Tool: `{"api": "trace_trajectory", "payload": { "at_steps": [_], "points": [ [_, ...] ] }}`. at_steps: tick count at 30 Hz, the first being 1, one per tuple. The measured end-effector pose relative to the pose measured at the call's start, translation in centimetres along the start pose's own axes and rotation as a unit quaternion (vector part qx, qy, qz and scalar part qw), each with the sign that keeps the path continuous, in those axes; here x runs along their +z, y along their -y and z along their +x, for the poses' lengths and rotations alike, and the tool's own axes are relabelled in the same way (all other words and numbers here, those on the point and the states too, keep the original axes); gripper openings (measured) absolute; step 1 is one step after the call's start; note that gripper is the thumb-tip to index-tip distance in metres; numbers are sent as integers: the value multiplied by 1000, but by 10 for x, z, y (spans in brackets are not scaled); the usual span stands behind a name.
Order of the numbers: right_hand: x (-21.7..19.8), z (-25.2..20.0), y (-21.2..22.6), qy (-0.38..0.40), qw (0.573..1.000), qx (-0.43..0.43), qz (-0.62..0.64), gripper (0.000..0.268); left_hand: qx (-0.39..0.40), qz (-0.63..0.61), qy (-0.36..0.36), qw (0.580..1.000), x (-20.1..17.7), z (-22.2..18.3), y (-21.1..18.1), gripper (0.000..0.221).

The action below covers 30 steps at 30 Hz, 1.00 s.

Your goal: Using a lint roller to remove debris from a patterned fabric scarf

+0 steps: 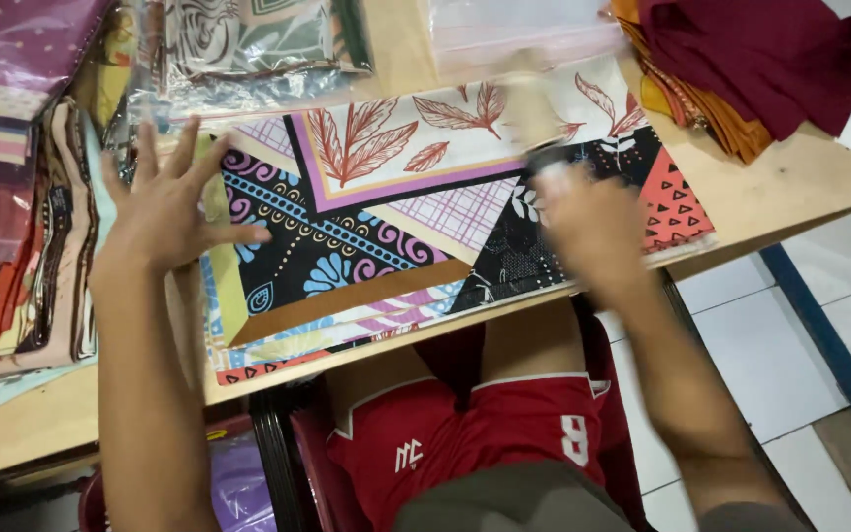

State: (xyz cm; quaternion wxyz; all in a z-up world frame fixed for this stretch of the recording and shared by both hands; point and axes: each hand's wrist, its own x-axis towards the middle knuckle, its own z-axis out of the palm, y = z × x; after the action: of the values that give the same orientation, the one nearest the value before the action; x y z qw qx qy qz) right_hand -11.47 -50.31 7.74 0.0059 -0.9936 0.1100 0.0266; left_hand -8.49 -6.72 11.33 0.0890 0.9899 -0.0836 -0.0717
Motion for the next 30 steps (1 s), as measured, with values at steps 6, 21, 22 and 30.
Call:
{"api": "trace_trajectory", "payload": {
  "at_steps": [6, 21, 22, 30],
  "points": [
    [12, -75, 89, 15, 977, -213, 10, 45, 19, 46, 182, 982, 24, 7, -34, 156],
    [23, -43, -78, -82, 995, 3, -55, 52, 12, 35, 172, 984, 27, 5, -25, 157],
    [30, -57, -48, -81, 995, 3, -53, 52, 11, 37, 172, 984, 22, 2, -29, 157],
    [43, -110, 32, -42, 980, -196, 4, 45, 94, 48, 210, 972, 34, 4, -39, 165]
  ]
}}
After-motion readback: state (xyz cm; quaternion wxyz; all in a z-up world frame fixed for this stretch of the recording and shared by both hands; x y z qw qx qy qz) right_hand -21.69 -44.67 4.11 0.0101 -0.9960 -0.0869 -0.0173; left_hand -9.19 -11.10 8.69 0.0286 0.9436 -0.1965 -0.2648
